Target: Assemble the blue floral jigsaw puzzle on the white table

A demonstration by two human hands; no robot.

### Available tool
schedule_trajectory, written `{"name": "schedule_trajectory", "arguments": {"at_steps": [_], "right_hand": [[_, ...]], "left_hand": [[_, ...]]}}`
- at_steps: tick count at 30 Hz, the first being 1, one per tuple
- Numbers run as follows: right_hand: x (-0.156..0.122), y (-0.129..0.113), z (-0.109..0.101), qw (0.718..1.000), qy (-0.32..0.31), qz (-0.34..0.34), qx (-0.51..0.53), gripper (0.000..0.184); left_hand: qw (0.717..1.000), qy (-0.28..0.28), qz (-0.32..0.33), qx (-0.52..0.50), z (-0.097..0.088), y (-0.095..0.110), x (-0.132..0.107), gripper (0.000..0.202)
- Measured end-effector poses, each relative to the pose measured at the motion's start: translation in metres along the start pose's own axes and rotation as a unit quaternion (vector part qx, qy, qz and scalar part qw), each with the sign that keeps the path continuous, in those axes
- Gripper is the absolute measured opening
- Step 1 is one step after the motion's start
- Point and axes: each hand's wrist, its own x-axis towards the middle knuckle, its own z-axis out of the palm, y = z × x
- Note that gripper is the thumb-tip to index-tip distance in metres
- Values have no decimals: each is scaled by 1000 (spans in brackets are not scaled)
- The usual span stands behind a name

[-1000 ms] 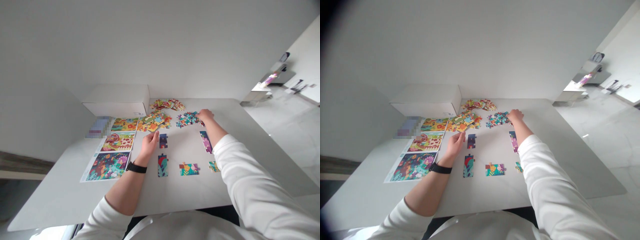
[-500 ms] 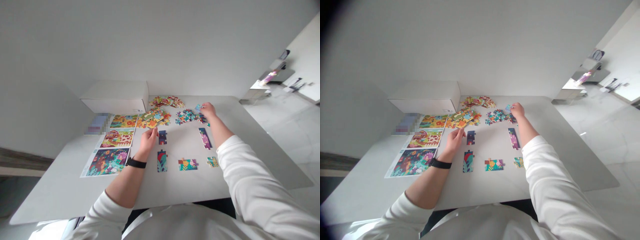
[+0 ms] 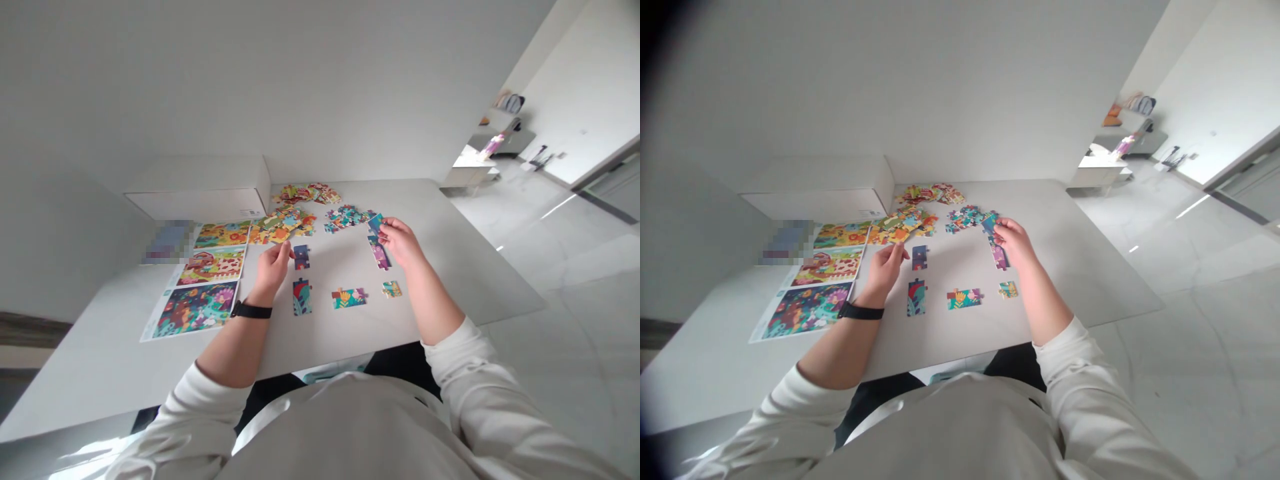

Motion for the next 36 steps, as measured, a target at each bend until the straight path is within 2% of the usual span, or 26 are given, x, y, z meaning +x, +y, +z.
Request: {"name": "schedule_trajectory", "arguments": {"at_steps": [3, 7, 21, 24, 28, 32, 34, 36], "right_hand": [[-17, 9, 12, 999, -3, 13, 43, 52], [-23, 18, 22, 998, 0, 32, 53, 54], [-29, 30, 30, 995, -65, 66, 26, 54], [-32, 30, 32, 995, -81, 55, 24, 53], [-35, 31, 35, 995, -98, 33, 1, 49], [-37, 33, 38, 991, -128, 28, -13, 47], [-38, 34, 40, 990, -139, 28, -18, 46], [-38, 36, 41, 988, -148, 26, -25, 47]], "left_hand": [[1000, 5, 4, -15, 0, 7, -6, 55], [1000, 11, 5, -15, 0, 16, -12, 53], [999, -5, -13, 30, -4, 15, -13, 51], [1000, -12, 3, 26, -3, 12, -11, 48], [998, -29, 40, 26, 0, 11, -11, 33], [991, -84, 81, 59, 3, 23, -17, 21], [988, -95, 83, 85, 4, 30, -21, 25], [987, -84, 77, 111, 4, 33, -23, 38]]}}
